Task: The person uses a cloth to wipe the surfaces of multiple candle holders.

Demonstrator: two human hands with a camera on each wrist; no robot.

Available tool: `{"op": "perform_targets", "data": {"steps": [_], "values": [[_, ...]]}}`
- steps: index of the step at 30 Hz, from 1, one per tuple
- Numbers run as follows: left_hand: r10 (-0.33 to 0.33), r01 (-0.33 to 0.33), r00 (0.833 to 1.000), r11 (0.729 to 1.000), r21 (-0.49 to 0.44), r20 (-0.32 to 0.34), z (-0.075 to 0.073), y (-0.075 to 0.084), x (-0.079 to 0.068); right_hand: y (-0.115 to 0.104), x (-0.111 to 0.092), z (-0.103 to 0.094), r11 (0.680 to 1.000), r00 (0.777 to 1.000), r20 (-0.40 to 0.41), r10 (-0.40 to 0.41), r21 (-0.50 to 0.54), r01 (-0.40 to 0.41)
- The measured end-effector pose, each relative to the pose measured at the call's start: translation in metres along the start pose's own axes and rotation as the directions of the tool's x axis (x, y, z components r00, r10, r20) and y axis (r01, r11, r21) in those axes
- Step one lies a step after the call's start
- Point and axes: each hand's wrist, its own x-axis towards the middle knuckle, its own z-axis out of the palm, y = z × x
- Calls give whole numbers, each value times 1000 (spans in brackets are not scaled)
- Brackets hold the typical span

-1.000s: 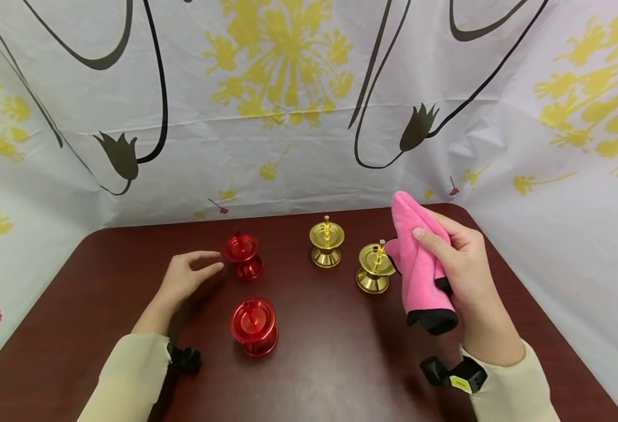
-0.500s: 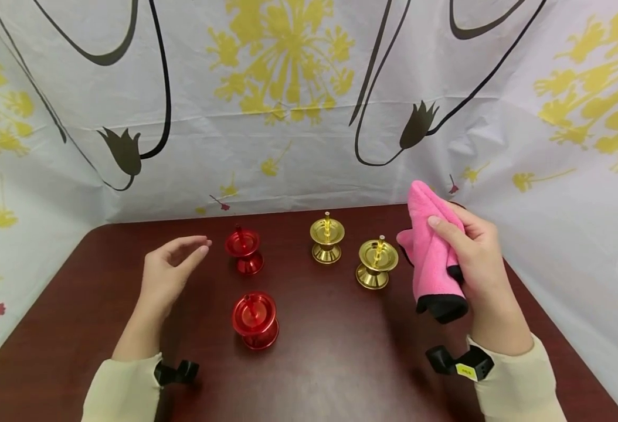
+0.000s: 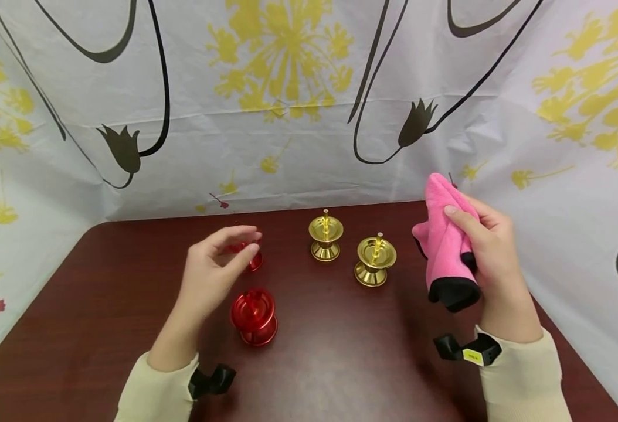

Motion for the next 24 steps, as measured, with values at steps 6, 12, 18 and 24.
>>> {"op": "perform_targets", "data": {"steps": [6, 12, 18, 24], "values": [[22, -17, 996, 999, -50, 88, 28, 10, 0, 3, 5, -9, 998, 998, 13, 54, 18, -54], [-20, 33, 987, 996, -77, 158, 58, 12, 0, 8, 9, -14, 996, 996, 22, 84, 18, -85], [-77, 97, 968, 993, -73, 237, 92, 8, 1, 15, 12, -21, 990, 990, 41, 137, 15, -137], [-119, 129, 950, 992, -15, 288, 124, -6, 8, 20, 16, -23, 984, 983, 43, 178, -16, -178]]}}
